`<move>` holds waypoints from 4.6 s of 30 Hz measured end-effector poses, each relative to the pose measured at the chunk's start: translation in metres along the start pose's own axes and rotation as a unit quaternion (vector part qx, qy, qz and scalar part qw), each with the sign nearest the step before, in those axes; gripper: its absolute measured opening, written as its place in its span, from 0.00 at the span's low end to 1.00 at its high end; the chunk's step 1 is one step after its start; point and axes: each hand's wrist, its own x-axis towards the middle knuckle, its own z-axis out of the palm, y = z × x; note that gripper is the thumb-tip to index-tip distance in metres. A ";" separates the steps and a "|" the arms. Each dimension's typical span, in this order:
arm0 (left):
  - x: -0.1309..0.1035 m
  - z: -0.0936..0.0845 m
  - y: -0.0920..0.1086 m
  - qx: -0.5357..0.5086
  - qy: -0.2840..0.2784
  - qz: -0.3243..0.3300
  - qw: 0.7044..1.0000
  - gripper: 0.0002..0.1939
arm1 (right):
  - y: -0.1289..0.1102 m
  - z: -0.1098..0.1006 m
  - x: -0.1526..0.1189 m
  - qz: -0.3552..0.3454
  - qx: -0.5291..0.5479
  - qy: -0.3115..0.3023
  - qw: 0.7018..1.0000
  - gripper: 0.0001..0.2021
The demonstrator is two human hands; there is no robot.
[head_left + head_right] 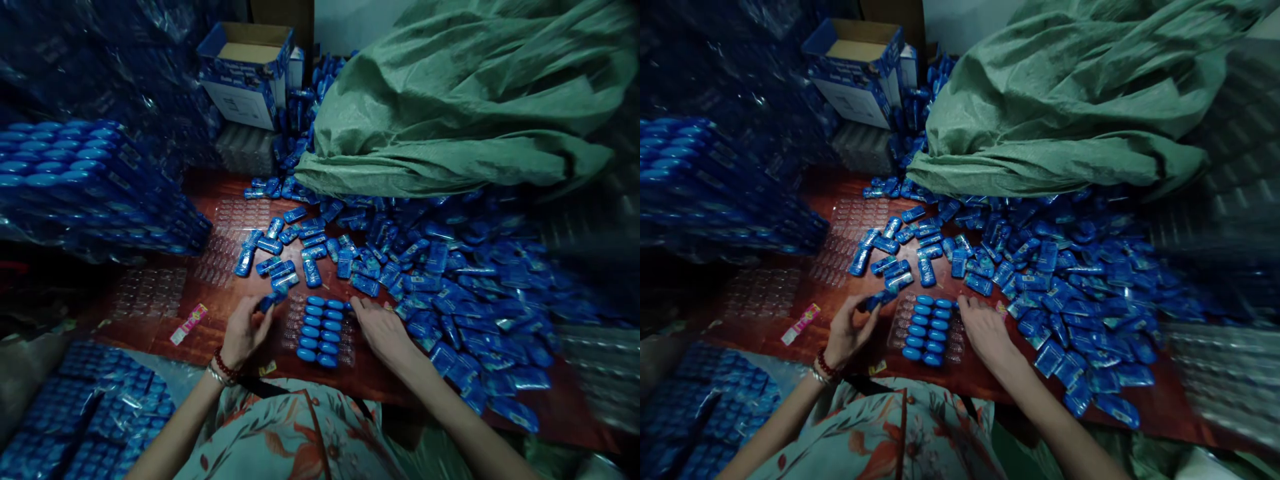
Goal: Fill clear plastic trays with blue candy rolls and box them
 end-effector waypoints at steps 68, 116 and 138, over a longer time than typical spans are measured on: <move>0.074 -0.002 0.013 0.096 -0.285 0.264 0.916 0.18 | 0.000 -0.015 0.000 -0.007 0.003 -0.019 1.000 0.12; 0.009 0.008 -0.021 -0.028 -0.164 0.225 0.960 0.21 | 0.002 0.020 -0.028 -0.140 0.027 0.102 0.984 0.15; 0.018 0.005 0.012 0.073 -0.198 0.210 0.955 0.16 | -0.027 0.003 -0.019 -0.087 -0.007 0.068 0.994 0.12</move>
